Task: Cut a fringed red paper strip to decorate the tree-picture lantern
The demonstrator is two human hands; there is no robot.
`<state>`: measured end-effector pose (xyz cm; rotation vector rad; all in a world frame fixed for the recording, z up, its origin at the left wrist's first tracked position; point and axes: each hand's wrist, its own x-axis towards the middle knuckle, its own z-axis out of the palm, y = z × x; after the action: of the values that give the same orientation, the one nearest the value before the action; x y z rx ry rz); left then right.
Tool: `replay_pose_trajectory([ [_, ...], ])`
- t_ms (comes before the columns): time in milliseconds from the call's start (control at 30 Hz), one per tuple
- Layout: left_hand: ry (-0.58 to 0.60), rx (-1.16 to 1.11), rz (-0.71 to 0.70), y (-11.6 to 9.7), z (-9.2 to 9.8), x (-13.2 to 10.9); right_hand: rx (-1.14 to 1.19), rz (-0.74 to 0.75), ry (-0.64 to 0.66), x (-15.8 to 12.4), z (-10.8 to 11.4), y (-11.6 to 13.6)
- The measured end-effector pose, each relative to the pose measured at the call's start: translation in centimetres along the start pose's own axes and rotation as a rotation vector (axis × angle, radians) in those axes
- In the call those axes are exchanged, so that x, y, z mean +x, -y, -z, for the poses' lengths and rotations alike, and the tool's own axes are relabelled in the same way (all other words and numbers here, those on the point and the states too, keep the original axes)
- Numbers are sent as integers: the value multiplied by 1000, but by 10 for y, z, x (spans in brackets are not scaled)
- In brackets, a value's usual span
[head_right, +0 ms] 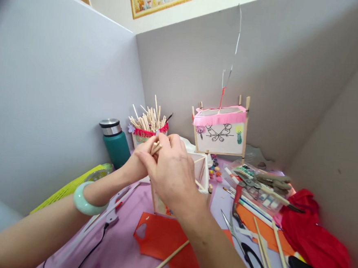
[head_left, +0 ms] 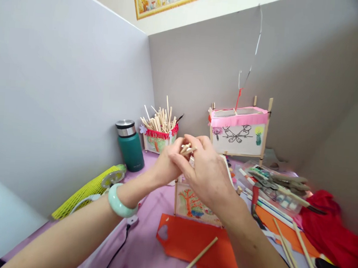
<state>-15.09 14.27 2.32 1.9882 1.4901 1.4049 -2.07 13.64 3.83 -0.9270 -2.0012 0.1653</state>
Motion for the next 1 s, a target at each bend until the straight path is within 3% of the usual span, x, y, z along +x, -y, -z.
replay_pose_trajectory([
  [167, -8, 156, -95, -29, 7, -16, 243, 71, -292, -5, -8, 10],
  [267, 104, 110, -128, -33, 17, -27, 267, 67, -340, -11, -8, 11],
  [367, 209, 90, -132, -30, 39, -38, 202, 44, -390, -13, -3, 10],
  [467, 131, 371, -11, -19, 70, -56, 167, 7, -434, -14, 6, 9],
  [533, 114, 596, 136, -7, 88, -75, 162, 10, -363, -16, 8, 8],
  [633, 338, 795, 360, 13, 97, -110, 164, 61, -177, -22, 1, 10],
  [700, 408, 881, 449, 25, 93, -132, 167, 104, -68, -27, -11, 13],
  [800, 417, 1046, 548, 40, 78, -155, 123, 136, 92, -33, -25, 19],
  [900, 421, 1158, 610, 50, 66, -167, 55, 115, 224, -36, -30, 23],
  [1000, 445, 1169, 641, 59, 60, -173, 35, 81, 272, -37, -28, 25],
])
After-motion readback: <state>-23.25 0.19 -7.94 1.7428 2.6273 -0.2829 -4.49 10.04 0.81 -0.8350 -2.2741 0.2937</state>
